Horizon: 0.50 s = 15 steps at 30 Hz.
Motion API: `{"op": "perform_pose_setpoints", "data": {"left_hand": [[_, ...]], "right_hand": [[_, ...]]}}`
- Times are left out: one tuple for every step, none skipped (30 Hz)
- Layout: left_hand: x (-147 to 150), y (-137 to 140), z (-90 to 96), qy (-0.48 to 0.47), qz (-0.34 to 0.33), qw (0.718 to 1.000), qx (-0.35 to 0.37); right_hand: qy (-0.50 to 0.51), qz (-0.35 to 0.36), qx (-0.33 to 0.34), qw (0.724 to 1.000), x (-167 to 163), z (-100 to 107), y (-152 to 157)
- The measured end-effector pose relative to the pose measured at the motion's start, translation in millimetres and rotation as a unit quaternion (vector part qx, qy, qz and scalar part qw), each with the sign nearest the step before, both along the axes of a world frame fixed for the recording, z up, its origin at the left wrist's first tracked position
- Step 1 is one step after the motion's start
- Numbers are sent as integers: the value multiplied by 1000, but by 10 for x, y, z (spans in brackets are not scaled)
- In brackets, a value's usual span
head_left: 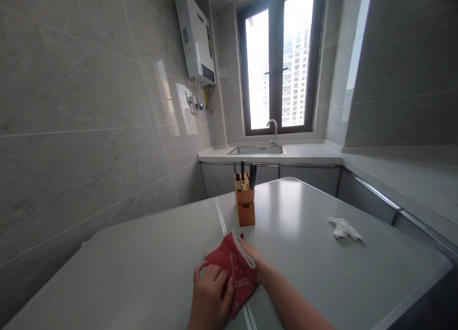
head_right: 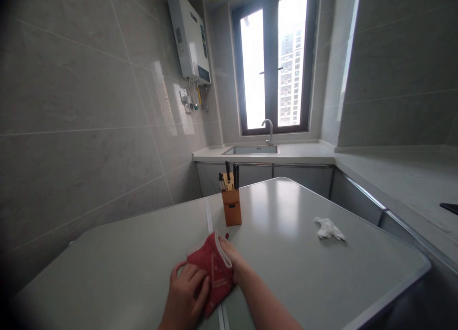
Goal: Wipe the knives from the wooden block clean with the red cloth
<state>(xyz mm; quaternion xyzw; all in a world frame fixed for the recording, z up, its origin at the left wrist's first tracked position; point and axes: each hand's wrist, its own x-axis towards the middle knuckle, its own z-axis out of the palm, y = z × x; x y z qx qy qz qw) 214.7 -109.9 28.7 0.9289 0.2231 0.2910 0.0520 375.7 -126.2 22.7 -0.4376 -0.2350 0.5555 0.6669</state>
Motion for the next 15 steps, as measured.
{"op": "perform_pose_setpoints", "data": {"left_hand": [[10,-3,-7,4,27,1000,-4],[17,1,-14,9,56,998,-6],[19,12,-23,15,78,997,-8],[18,28,-33,20,92,995,-11],[14,49,-44,25,97,995,-15],[7,72,-57,28,93,995,-21],[-1,96,-72,29,84,996,-26],[-10,120,-87,28,71,997,-30],[-19,141,-103,25,57,997,-33],[-27,158,-118,20,46,998,-36],[-35,173,-132,15,35,998,-40],[-42,186,-142,12,25,999,-44],[-47,197,-146,8,18,999,-49],[-49,210,-142,5,14,998,-54],[-45,227,-127,1,13,998,-58]], "right_hand": [[-3,-3,3,1000,17,-22,14],[-10,-5,9,1000,33,-42,24],[-18,-4,13,1000,49,-59,29],[-25,-3,15,1000,64,-69,29],[-31,-1,16,999,78,-74,25],[-38,2,13,999,90,-72,16],[-47,4,8,999,102,-65,6],[-60,6,2,998,113,-57,-4],[-77,8,-7,997,125,-49,-13],[-97,10,-19,995,137,-45,-18],[-117,12,-32,993,150,-47,-19],[-136,12,-42,990,163,-55,-16],[-153,11,-47,987,177,-70,-10],[-167,9,-48,985,190,-89,-2],[-178,4,-40,983,202,-110,8]]}}
